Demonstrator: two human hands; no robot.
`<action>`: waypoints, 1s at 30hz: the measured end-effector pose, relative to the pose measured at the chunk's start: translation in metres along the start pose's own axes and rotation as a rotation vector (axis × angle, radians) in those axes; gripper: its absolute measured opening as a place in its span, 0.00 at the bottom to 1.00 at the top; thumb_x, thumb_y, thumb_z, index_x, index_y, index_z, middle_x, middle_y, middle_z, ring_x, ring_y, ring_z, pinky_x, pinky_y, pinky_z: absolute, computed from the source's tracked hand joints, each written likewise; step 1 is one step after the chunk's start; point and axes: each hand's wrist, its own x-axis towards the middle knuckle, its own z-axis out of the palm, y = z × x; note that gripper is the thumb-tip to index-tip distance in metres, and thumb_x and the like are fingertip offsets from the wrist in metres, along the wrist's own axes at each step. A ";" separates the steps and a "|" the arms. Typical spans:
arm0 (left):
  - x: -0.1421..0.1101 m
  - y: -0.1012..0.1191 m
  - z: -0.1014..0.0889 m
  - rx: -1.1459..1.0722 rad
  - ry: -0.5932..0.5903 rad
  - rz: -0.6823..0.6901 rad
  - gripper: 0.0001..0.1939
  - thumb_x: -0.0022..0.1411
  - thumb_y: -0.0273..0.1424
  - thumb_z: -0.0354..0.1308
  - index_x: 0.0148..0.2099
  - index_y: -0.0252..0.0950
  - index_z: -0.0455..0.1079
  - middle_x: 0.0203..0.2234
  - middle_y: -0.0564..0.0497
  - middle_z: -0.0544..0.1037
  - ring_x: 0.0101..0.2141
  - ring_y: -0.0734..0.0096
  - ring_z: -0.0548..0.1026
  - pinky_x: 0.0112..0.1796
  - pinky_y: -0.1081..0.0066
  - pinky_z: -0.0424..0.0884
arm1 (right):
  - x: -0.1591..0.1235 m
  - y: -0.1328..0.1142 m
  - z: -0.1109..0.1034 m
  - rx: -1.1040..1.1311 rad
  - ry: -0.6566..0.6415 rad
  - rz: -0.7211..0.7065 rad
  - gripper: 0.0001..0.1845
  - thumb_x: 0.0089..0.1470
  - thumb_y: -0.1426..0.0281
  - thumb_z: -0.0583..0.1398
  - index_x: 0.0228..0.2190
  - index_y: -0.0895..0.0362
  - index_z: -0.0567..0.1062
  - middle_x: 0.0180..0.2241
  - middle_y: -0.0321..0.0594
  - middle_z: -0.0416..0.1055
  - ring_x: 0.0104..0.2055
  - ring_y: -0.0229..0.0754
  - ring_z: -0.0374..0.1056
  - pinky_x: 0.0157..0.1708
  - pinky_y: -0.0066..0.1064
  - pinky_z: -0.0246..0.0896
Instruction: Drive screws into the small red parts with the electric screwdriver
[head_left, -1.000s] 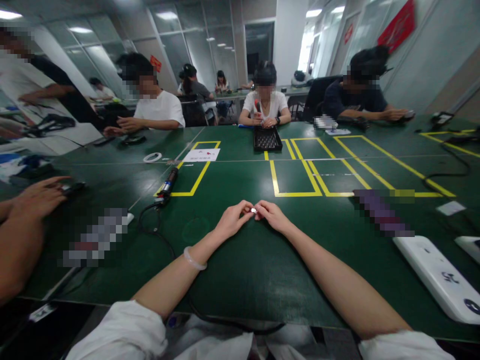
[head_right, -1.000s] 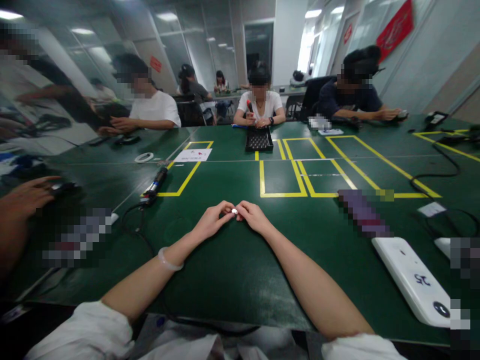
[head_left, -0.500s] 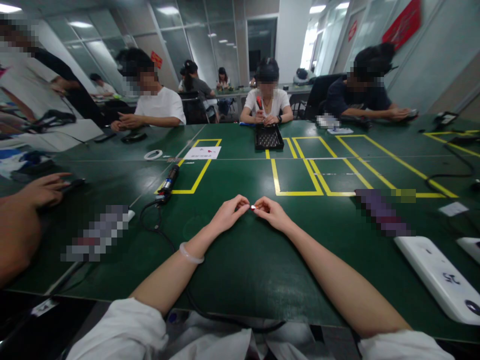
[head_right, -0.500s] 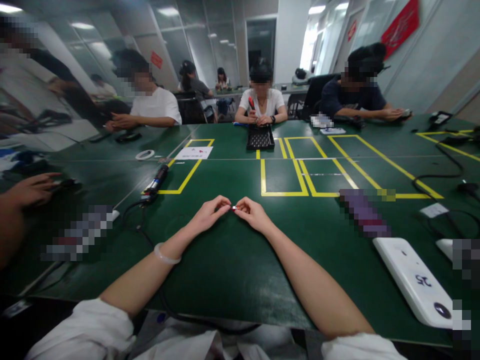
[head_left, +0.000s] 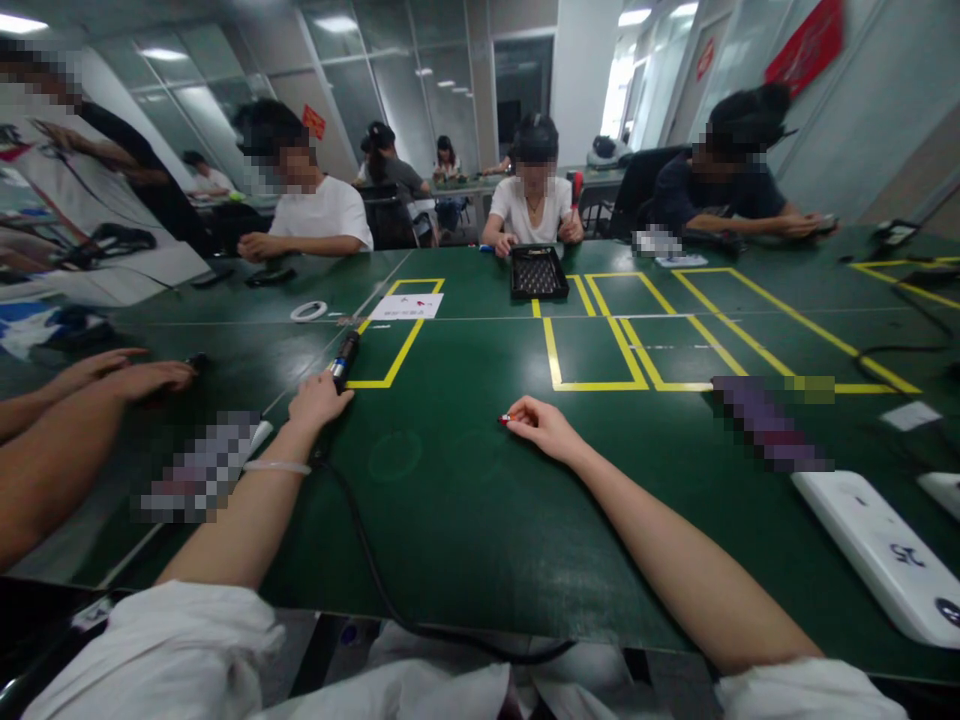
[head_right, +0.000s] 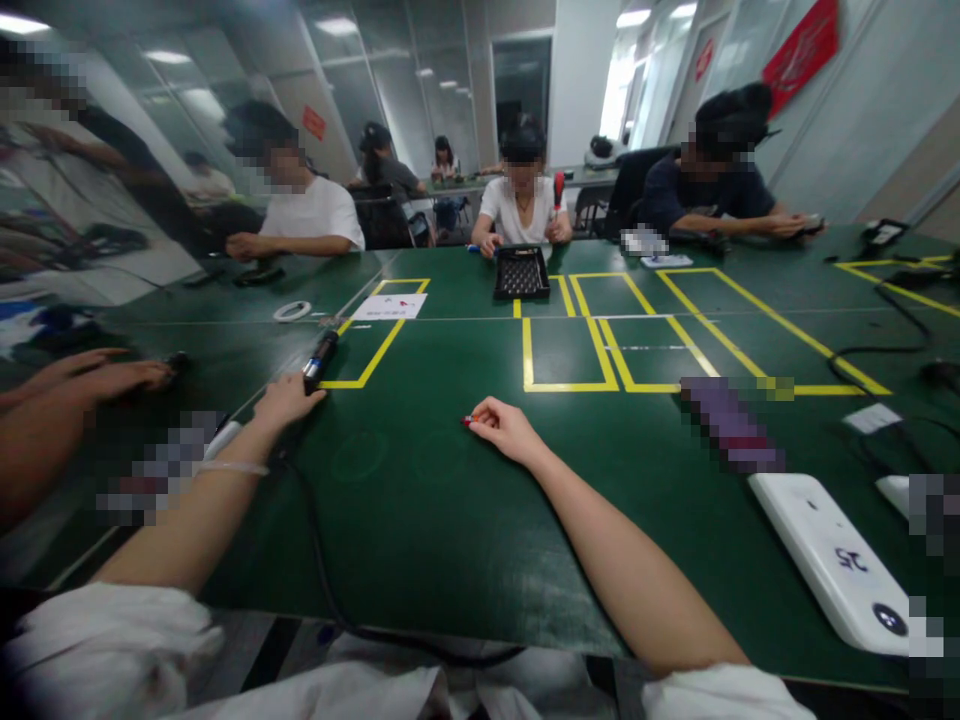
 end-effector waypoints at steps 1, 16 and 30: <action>0.001 -0.005 0.001 0.000 -0.025 0.003 0.29 0.63 0.44 0.53 0.57 0.26 0.59 0.53 0.36 0.67 0.51 0.47 0.68 0.45 0.53 0.68 | 0.000 0.001 0.000 -0.005 -0.002 -0.002 0.12 0.52 0.62 0.61 0.35 0.58 0.71 0.27 0.34 0.66 0.28 0.35 0.60 0.30 0.27 0.57; 0.010 -0.002 0.012 -0.039 -0.039 0.025 0.35 0.55 0.52 0.55 0.58 0.33 0.63 0.52 0.34 0.69 0.49 0.45 0.72 0.42 0.58 0.71 | 0.001 0.004 0.000 -0.015 -0.018 -0.004 0.14 0.53 0.60 0.60 0.35 0.58 0.71 0.27 0.34 0.67 0.27 0.35 0.60 0.29 0.27 0.57; -0.042 0.093 0.006 -0.076 0.021 0.233 0.32 0.57 0.50 0.53 0.57 0.35 0.63 0.49 0.38 0.69 0.46 0.50 0.72 0.42 0.60 0.70 | 0.001 0.003 0.001 -0.011 -0.011 0.004 0.15 0.52 0.59 0.61 0.35 0.58 0.71 0.27 0.34 0.67 0.27 0.35 0.60 0.29 0.27 0.56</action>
